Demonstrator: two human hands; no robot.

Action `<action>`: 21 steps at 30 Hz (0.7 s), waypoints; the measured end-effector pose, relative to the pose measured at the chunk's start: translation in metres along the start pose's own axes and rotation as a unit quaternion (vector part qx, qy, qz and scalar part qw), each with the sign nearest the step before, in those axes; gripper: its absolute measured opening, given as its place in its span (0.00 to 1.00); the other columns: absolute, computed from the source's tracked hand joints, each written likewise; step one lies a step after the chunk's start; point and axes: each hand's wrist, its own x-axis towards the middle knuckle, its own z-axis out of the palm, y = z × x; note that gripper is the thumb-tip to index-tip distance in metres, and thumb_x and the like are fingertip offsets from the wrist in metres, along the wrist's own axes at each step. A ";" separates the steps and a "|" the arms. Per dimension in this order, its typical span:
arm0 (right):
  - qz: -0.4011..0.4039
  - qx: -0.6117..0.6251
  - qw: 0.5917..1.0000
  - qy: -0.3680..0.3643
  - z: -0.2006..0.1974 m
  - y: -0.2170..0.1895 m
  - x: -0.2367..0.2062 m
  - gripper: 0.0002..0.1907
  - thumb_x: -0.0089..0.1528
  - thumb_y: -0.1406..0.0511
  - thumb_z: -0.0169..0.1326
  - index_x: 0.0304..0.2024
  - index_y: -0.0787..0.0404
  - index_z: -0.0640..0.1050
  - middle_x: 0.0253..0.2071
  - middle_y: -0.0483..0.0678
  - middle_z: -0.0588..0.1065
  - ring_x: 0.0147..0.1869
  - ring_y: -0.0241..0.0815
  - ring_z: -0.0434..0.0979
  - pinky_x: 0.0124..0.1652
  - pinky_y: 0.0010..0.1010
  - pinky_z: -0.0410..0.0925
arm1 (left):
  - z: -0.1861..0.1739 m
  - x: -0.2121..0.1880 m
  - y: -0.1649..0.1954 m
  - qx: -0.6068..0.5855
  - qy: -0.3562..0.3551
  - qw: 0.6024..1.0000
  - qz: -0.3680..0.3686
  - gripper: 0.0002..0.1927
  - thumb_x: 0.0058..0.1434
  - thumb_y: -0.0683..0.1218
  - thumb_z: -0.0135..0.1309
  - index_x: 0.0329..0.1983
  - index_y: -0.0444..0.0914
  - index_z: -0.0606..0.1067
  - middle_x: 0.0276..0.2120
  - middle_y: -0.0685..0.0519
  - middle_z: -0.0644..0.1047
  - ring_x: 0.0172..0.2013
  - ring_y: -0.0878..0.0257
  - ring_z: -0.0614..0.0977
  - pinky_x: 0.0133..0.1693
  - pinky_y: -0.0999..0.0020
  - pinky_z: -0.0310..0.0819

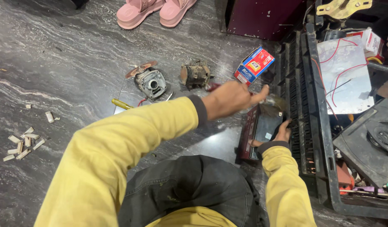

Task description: The person sits on the floor and uses a red screwdriver to loosen and remove screws from a small motor. After removing the screws, they use a brush to clean the motor's exterior surfaces.

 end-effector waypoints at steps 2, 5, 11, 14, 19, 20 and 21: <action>0.003 -0.008 1.000 -0.014 -0.001 0.002 0.001 0.87 0.30 0.59 0.82 0.78 0.60 0.36 0.73 0.66 0.50 0.78 0.62 0.51 0.71 0.43 0.54 | 0.003 -0.004 0.010 0.000 0.007 1.000 -0.002 0.37 0.62 0.41 0.52 0.74 0.35 0.55 0.21 0.50 0.77 0.23 0.55 0.82 0.25 0.58 0.76; 0.010 -0.027 0.999 -0.029 -0.003 0.004 0.003 0.86 0.30 0.58 0.82 0.77 0.61 0.37 0.73 0.65 0.50 0.78 0.62 0.51 0.72 0.43 0.53 | 0.004 -0.027 0.004 -0.057 -0.035 0.997 -0.023 0.39 0.59 0.43 0.52 0.74 0.35 0.55 0.21 0.47 0.77 0.20 0.53 0.81 0.22 0.57 0.75; 0.013 -0.021 0.999 -0.034 0.002 0.004 0.003 0.84 0.30 0.58 0.81 0.78 0.60 0.41 0.73 0.62 0.52 0.77 0.60 0.55 0.72 0.39 0.57 | 0.020 -0.075 -0.025 -0.009 -0.011 0.991 -0.133 0.38 0.60 0.40 0.52 0.74 0.34 0.56 0.25 0.46 0.78 0.24 0.52 0.82 0.25 0.57 0.75; 0.042 -0.020 0.998 -0.049 0.006 0.004 0.005 0.84 0.30 0.60 0.80 0.78 0.57 0.39 0.73 0.63 0.49 0.77 0.60 0.54 0.70 0.39 0.58 | 0.039 -0.102 -0.025 -0.019 -0.056 0.975 -0.215 0.42 0.58 0.39 0.54 0.75 0.30 0.53 0.27 0.43 0.78 0.28 0.49 0.83 0.28 0.54 0.76; 0.065 -0.024 0.996 -0.055 0.006 0.007 0.011 0.81 0.33 0.58 0.79 0.78 0.56 0.41 0.75 0.66 0.48 0.76 0.64 0.55 0.69 0.42 0.58 | 0.069 -0.149 -0.005 -0.143 -0.085 0.927 -0.337 0.48 0.49 0.39 0.59 0.73 0.32 0.53 0.39 0.37 0.78 0.38 0.40 0.82 0.38 0.51 0.77; 0.066 -0.017 0.996 -0.059 0.006 0.007 0.013 0.80 0.35 0.57 0.79 0.78 0.57 0.42 0.75 0.67 0.48 0.76 0.66 0.56 0.69 0.43 0.58 | 0.073 -0.155 0.000 -0.154 -0.113 0.918 -0.346 0.47 0.50 0.39 0.59 0.73 0.32 0.52 0.41 0.37 0.78 0.39 0.40 0.82 0.40 0.51 0.77; 0.058 -0.025 0.997 -0.048 0.007 0.007 0.015 0.78 0.36 0.56 0.78 0.78 0.58 0.42 0.75 0.68 0.49 0.76 0.66 0.56 0.69 0.43 0.58 | 0.076 -0.158 0.001 -0.163 -0.139 0.910 -0.355 0.47 0.51 0.40 0.58 0.73 0.32 0.51 0.43 0.36 0.78 0.40 0.40 0.82 0.43 0.51 0.76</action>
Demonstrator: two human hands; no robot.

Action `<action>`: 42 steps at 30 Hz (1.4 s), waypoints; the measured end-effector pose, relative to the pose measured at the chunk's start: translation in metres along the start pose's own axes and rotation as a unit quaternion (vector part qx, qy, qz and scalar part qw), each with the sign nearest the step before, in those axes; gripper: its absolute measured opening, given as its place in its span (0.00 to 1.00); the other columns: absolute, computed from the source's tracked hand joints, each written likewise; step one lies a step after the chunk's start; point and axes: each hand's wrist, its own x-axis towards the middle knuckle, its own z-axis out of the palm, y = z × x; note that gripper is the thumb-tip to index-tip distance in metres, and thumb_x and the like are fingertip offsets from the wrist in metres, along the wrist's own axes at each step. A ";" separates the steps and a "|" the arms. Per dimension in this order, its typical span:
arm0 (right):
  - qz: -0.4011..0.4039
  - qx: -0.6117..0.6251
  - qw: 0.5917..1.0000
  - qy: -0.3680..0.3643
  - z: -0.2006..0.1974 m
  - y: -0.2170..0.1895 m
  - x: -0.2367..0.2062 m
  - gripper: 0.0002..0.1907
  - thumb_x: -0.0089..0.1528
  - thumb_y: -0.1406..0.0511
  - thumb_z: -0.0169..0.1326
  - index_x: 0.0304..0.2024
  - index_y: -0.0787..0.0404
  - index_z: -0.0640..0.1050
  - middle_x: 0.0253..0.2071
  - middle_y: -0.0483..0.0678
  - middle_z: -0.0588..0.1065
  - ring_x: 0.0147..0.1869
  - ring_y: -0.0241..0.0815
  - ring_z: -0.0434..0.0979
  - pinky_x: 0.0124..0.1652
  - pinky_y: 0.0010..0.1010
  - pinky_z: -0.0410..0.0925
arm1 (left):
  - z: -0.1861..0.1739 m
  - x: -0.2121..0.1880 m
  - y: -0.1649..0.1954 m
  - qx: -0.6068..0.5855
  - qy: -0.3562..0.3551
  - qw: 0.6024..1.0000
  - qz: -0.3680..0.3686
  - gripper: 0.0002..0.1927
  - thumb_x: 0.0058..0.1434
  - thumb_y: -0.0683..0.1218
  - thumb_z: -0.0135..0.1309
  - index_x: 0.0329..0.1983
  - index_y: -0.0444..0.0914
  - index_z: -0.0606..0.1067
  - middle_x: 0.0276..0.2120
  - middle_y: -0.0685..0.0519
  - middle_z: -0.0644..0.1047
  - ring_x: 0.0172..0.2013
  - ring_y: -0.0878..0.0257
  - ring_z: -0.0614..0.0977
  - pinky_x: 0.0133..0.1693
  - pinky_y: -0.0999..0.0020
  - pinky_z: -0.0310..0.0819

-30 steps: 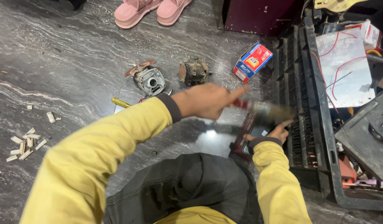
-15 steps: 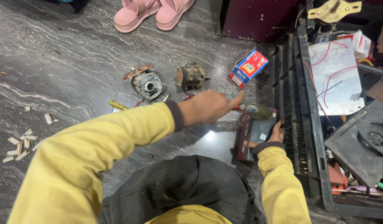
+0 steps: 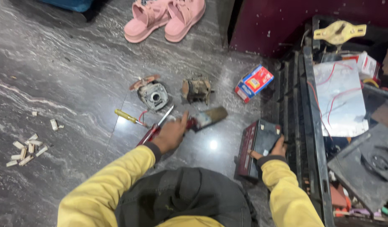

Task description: The person sits on the floor and uses a red screwdriver to loosen and remove screws from a small motor. After removing the screws, they use a brush to clean the motor's exterior surfaces.

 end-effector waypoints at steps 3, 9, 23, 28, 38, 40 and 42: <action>-0.014 -0.022 0.999 0.020 0.004 0.002 -0.002 0.75 0.38 0.54 0.77 0.77 0.61 0.44 0.74 0.70 0.51 0.76 0.68 0.56 0.69 0.45 0.58 | 0.001 0.002 -0.002 0.015 -0.024 1.000 -0.011 0.41 0.56 0.40 0.56 0.72 0.34 0.55 0.45 0.37 0.78 0.44 0.40 0.81 0.46 0.50 0.75; -0.047 -0.027 0.997 0.052 0.009 0.001 -0.012 0.75 0.39 0.52 0.75 0.77 0.64 0.44 0.73 0.71 0.52 0.77 0.68 0.54 0.70 0.45 0.56 | -0.042 0.051 0.002 0.070 0.170 0.983 0.016 0.40 0.50 0.36 0.55 0.69 0.35 0.61 0.67 0.29 0.65 0.51 0.43 0.76 0.53 0.52 0.71; -0.165 -0.071 0.979 0.098 -0.005 -0.023 -0.036 0.59 0.42 0.52 0.69 0.73 0.60 0.62 0.75 0.65 0.50 0.77 0.67 0.48 0.70 0.54 0.52 | -0.042 0.085 0.022 -0.161 0.168 0.954 -0.186 0.55 0.44 0.48 0.72 0.71 0.36 0.55 0.61 0.39 0.69 0.63 0.39 0.67 0.64 0.48 0.61; -0.315 -0.154 0.922 0.163 0.001 -0.018 -0.028 0.50 0.45 0.55 0.67 0.66 0.68 0.66 0.76 0.63 0.53 0.80 0.62 0.51 0.73 0.54 0.48 | -0.044 0.074 0.026 -0.260 0.147 0.910 -0.287 0.53 0.44 0.49 0.70 0.69 0.33 0.53 0.52 0.35 0.74 0.53 0.39 0.77 0.57 0.53 0.70; -0.355 -0.120 0.923 0.088 0.006 -0.035 -0.012 0.57 0.47 0.67 0.64 0.73 0.70 0.50 0.78 0.66 0.47 0.78 0.64 0.50 0.71 0.49 0.50 | -0.020 0.059 0.055 -0.437 0.221 0.857 -0.159 0.52 0.40 0.48 0.75 0.65 0.40 0.57 0.52 0.37 0.77 0.53 0.45 0.80 0.55 0.55 0.73; -0.333 -0.125 0.930 0.088 0.005 -0.044 -0.013 0.61 0.45 0.65 0.65 0.74 0.67 0.45 0.77 0.63 0.47 0.77 0.63 0.50 0.71 0.49 0.49 | -0.004 0.054 0.076 -0.418 0.240 0.871 -0.092 0.52 0.40 0.46 0.76 0.64 0.39 0.57 0.53 0.35 0.73 0.54 0.43 0.77 0.56 0.53 0.71; -0.299 -0.114 0.944 0.073 0.003 -0.048 -0.014 0.62 0.47 0.64 0.66 0.75 0.64 0.44 0.76 0.60 0.49 0.77 0.63 0.51 0.71 0.49 0.48 | 0.012 0.045 0.094 -0.441 0.248 0.862 -0.022 0.51 0.43 0.45 0.76 0.65 0.37 0.55 0.55 0.35 0.71 0.57 0.45 0.76 0.58 0.53 0.70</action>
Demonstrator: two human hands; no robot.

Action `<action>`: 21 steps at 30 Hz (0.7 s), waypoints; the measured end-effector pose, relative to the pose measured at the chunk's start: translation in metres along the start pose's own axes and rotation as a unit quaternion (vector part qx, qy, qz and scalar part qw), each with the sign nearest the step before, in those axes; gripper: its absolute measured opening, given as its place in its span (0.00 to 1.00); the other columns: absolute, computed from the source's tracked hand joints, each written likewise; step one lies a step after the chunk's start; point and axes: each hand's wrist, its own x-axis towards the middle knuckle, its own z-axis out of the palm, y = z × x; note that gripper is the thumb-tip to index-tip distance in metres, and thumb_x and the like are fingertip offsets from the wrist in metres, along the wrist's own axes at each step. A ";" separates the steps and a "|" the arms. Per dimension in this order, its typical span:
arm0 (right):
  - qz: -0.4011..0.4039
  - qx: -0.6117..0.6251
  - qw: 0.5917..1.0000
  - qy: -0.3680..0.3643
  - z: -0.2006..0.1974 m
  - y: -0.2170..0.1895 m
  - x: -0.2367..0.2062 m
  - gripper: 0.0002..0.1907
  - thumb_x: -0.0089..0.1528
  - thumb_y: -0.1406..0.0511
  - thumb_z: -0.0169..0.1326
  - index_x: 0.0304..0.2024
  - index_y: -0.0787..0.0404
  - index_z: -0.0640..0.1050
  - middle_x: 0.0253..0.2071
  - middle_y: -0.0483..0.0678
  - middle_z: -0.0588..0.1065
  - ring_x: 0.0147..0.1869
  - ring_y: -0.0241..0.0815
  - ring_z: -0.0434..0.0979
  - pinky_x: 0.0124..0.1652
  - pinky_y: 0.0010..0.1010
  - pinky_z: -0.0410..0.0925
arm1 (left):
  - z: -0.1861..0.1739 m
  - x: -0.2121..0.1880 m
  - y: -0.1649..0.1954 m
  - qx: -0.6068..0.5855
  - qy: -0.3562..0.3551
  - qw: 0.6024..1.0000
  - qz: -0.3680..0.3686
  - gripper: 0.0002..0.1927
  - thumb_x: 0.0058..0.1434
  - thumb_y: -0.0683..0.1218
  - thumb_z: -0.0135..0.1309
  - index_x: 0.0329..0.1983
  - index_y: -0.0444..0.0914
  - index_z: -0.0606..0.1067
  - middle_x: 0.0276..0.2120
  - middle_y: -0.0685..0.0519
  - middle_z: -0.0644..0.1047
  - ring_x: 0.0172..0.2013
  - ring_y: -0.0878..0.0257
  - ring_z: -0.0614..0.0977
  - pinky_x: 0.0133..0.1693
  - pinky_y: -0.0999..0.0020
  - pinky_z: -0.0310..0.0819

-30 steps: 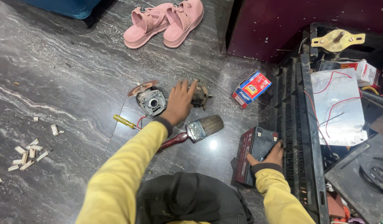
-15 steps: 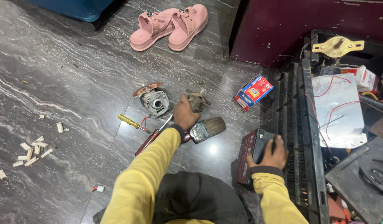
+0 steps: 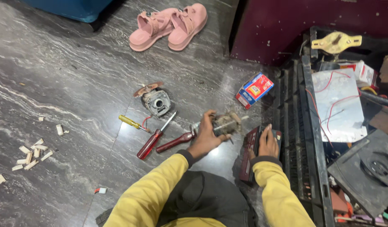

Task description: The person sits on the floor and uses a red screwdriver to loosen and remove screws from a small motor. After removing the screws, they use a brush to clean the motor's exterior surfaces.

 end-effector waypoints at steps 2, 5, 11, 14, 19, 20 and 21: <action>0.047 0.035 0.998 -0.017 0.000 0.001 0.000 0.60 0.52 0.61 0.66 0.78 0.62 0.47 0.76 0.55 0.52 0.76 0.61 0.52 0.72 0.49 0.47 | 0.012 -0.012 0.001 -0.086 -0.026 0.994 0.053 0.50 0.49 0.45 0.74 0.66 0.37 0.53 0.57 0.37 0.71 0.60 0.48 0.76 0.62 0.56 0.70; -0.019 0.085 0.996 -0.004 -0.001 0.013 0.003 0.42 0.56 0.61 0.64 0.72 0.49 0.66 0.79 0.50 0.54 0.79 0.56 0.53 0.72 0.47 0.47 | 0.019 -0.023 0.001 -0.202 -0.064 0.976 -0.043 0.50 0.49 0.45 0.70 0.66 0.37 0.49 0.60 0.38 0.68 0.60 0.52 0.74 0.56 0.58 0.75; -0.046 0.385 0.921 -0.025 -0.009 0.029 0.028 0.34 0.55 0.59 0.62 0.66 0.43 0.73 0.77 0.44 0.60 0.79 0.51 0.57 0.73 0.40 0.50 | 0.012 -0.034 -0.006 -0.301 -0.132 0.935 -0.131 0.51 0.51 0.47 0.70 0.67 0.38 0.46 0.63 0.37 0.66 0.54 0.44 0.78 0.44 0.46 0.73; 0.087 0.328 0.937 0.082 -0.003 0.014 0.017 0.10 0.67 0.58 0.56 0.50 0.44 0.83 0.68 0.42 0.71 0.71 0.48 0.68 0.69 0.38 0.60 | 0.015 -0.040 -0.009 -0.154 -0.117 0.981 -0.003 0.51 0.54 0.46 0.72 0.68 0.37 0.47 0.64 0.32 0.64 0.69 0.45 0.65 0.67 0.53 0.59; 0.105 0.138 0.978 0.114 -0.005 -0.008 0.002 0.08 0.55 0.67 0.67 0.38 0.54 0.85 0.48 0.51 0.70 0.57 0.55 0.66 0.58 0.44 0.61 | 0.013 -0.041 -0.015 -0.121 -0.145 0.982 0.002 0.55 0.52 0.49 0.72 0.70 0.36 0.45 0.64 0.32 0.66 0.67 0.45 0.69 0.66 0.54 0.63; 0.102 0.116 0.982 0.107 -0.006 -0.008 0.002 0.08 0.54 0.68 0.68 0.36 0.55 0.84 0.45 0.51 0.70 0.55 0.55 0.66 0.57 0.46 0.61 | 0.012 -0.041 -0.016 -0.112 -0.160 0.981 -0.001 0.56 0.52 0.50 0.72 0.71 0.36 0.44 0.64 0.32 0.67 0.67 0.45 0.70 0.66 0.54 0.64; 0.090 0.125 0.982 0.112 -0.006 -0.007 0.002 0.08 0.54 0.69 0.67 0.36 0.56 0.83 0.44 0.50 0.71 0.54 0.54 0.67 0.56 0.45 0.63 | 0.011 -0.041 -0.017 -0.117 -0.161 0.980 0.001 0.56 0.52 0.50 0.72 0.71 0.37 0.44 0.64 0.33 0.66 0.67 0.45 0.69 0.66 0.53 0.64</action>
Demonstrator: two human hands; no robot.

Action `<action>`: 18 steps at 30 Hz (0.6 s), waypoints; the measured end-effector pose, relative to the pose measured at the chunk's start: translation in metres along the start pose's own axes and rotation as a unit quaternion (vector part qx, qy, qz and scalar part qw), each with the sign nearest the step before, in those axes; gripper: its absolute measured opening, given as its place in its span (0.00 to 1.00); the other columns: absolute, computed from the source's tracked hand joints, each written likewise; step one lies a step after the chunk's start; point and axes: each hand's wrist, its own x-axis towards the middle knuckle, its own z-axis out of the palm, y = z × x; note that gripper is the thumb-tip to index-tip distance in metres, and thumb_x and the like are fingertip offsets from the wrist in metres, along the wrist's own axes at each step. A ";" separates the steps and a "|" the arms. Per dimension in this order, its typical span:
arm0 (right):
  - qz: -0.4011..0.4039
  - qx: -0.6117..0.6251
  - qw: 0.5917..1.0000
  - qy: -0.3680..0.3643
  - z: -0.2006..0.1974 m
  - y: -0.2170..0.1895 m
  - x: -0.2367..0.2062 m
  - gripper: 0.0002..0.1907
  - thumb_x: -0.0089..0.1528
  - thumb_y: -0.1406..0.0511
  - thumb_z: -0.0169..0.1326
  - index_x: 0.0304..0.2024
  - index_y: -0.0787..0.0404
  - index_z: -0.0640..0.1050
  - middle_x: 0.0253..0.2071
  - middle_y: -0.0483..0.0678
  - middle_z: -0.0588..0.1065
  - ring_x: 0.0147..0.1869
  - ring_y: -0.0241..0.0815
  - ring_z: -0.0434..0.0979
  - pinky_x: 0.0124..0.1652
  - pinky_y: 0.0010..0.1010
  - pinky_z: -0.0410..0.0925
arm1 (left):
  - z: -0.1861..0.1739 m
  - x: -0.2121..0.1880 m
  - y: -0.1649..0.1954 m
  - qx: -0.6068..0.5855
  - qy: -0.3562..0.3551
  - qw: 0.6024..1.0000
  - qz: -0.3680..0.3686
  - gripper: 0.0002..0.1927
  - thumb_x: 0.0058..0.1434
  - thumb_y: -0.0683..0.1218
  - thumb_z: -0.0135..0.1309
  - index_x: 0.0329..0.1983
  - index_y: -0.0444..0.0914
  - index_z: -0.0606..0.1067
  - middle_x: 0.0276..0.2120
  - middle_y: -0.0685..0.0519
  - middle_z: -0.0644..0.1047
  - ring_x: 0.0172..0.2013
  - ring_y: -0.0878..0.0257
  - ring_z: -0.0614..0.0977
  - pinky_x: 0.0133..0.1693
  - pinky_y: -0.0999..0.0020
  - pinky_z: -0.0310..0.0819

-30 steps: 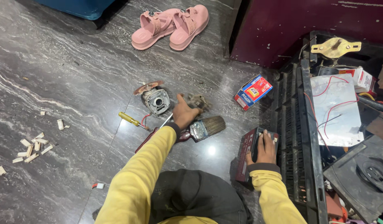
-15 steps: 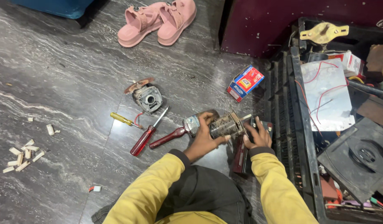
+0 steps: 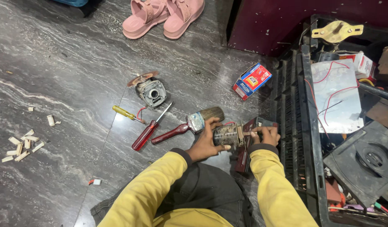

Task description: The person sits on the floor and uses a red screwdriver to loosen and remove screws from a small motor. After removing the screws, they use a brush to clean the motor's exterior surfaces.

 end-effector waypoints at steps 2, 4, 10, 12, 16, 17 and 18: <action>-0.022 0.021 1.000 0.005 0.002 0.004 0.001 0.07 0.55 0.70 0.66 0.36 0.57 0.82 0.43 0.49 0.72 0.53 0.53 0.68 0.54 0.43 0.66 | -0.003 0.002 0.000 -0.009 -0.006 1.000 0.006 0.56 0.51 0.50 0.72 0.72 0.38 0.45 0.65 0.34 0.66 0.68 0.45 0.69 0.67 0.51 0.63; -0.018 0.016 1.000 0.011 0.007 0.010 -0.001 0.07 0.56 0.71 0.65 0.35 0.57 0.82 0.42 0.50 0.72 0.53 0.54 0.67 0.52 0.43 0.66 | -0.004 0.005 0.001 0.077 0.006 0.997 0.017 0.58 0.48 0.48 0.74 0.72 0.39 0.46 0.65 0.38 0.69 0.68 0.44 0.66 0.67 0.48 0.54; -0.050 -0.078 0.995 0.046 0.023 0.016 -0.006 0.07 0.55 0.73 0.61 0.35 0.58 0.82 0.43 0.53 0.72 0.53 0.57 0.68 0.54 0.46 0.65 | -0.010 0.022 0.011 0.205 -0.012 0.978 0.035 0.60 0.42 0.48 0.75 0.73 0.42 0.50 0.62 0.47 0.74 0.66 0.43 0.62 0.64 0.42 0.42; -0.056 -0.095 0.992 0.060 0.025 0.014 -0.006 0.08 0.55 0.72 0.60 0.36 0.57 0.83 0.44 0.54 0.72 0.54 0.58 0.68 0.55 0.46 0.64 | -0.011 0.027 0.013 0.230 -0.020 0.973 0.027 0.60 0.42 0.47 0.75 0.73 0.43 0.49 0.61 0.48 0.74 0.65 0.43 0.62 0.64 0.40 0.41; -0.041 -0.070 0.995 0.051 0.023 0.015 -0.008 0.03 0.58 0.68 0.61 0.35 0.57 0.83 0.44 0.54 0.73 0.55 0.58 0.68 0.56 0.47 0.62 | -0.007 0.033 0.016 0.269 -0.020 0.963 0.010 0.58 0.46 0.44 0.71 0.76 0.43 0.48 0.63 0.47 0.74 0.65 0.41 0.64 0.63 0.37 0.45; -0.035 -0.064 0.996 0.047 0.021 0.015 -0.009 0.02 0.59 0.66 0.63 0.34 0.57 0.83 0.43 0.54 0.73 0.54 0.58 0.68 0.56 0.48 0.62 | -0.007 0.034 0.017 0.275 -0.019 0.961 0.004 0.58 0.47 0.43 0.71 0.77 0.43 0.48 0.64 0.47 0.73 0.65 0.40 0.64 0.63 0.36 0.46; -0.035 -0.050 0.997 0.052 0.021 0.016 -0.010 0.02 0.60 0.66 0.63 0.34 0.57 0.83 0.43 0.54 0.73 0.55 0.58 0.68 0.56 0.48 0.62 | -0.007 0.035 0.016 0.323 -0.010 0.946 0.015 0.58 0.45 0.42 0.71 0.76 0.43 0.49 0.65 0.43 0.70 0.64 0.39 0.64 0.62 0.37 0.49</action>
